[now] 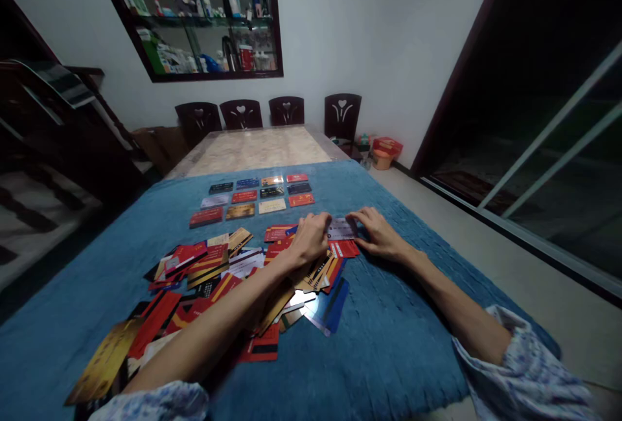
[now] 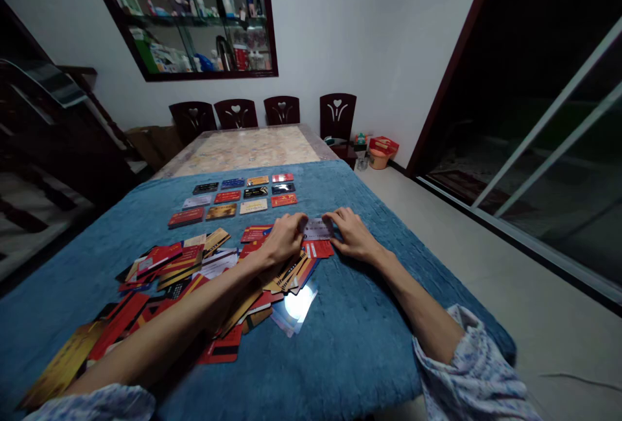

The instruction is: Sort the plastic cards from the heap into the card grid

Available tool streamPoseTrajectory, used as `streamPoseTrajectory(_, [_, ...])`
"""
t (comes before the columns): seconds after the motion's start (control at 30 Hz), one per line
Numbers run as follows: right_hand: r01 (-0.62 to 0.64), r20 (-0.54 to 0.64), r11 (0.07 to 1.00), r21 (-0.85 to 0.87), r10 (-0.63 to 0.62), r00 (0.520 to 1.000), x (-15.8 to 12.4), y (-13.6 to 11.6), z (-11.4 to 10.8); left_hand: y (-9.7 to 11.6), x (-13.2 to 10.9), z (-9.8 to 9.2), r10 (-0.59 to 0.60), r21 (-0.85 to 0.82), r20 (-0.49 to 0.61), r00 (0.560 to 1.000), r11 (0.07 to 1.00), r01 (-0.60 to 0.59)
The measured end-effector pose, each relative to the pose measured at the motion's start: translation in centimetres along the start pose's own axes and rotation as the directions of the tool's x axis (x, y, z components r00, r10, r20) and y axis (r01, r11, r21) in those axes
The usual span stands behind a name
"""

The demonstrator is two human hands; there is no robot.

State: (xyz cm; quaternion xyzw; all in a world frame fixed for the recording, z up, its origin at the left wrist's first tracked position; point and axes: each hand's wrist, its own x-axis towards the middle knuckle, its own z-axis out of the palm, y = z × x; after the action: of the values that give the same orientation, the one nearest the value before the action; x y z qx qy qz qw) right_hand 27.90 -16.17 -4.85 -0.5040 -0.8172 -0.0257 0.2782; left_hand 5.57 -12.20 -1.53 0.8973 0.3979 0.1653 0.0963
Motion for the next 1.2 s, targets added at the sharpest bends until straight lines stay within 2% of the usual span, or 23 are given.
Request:
streamPoseTrajectory(0.47, [0.025, 0.057, 0.997, -0.068, -0.021, 0.998, -0.1, 1.0, 0.0, -0.9, 0.5, -0.1, 0.075, -0.011, 0.080, 0.994, 0.997, -0.074])
streamPoseTrajectory(0.77, [0.022, 0.057, 0.994, -0.106, -0.016, 0.998, -0.1, 1.1, -0.3, -1.2, 0.8, 0.0, 0.086, 0.006, 0.081, 0.993, 0.996, -0.087])
streamPoseTrajectory(0.97, [0.038, 0.054, 0.992, -0.119, -0.031, 0.998, -0.2, 1.1, -0.3, -1.1, 0.9, -0.6, 0.057, 0.032, 0.096, 0.994, 0.998, -0.060])
streamPoseTrajectory(1.2, [0.053, 0.063, 0.994, -0.090, -0.048, 0.997, -0.1, 1.2, 0.0, -1.2, 0.9, -0.9, 0.094, 0.051, 0.119, 0.988, 0.994, -0.101])
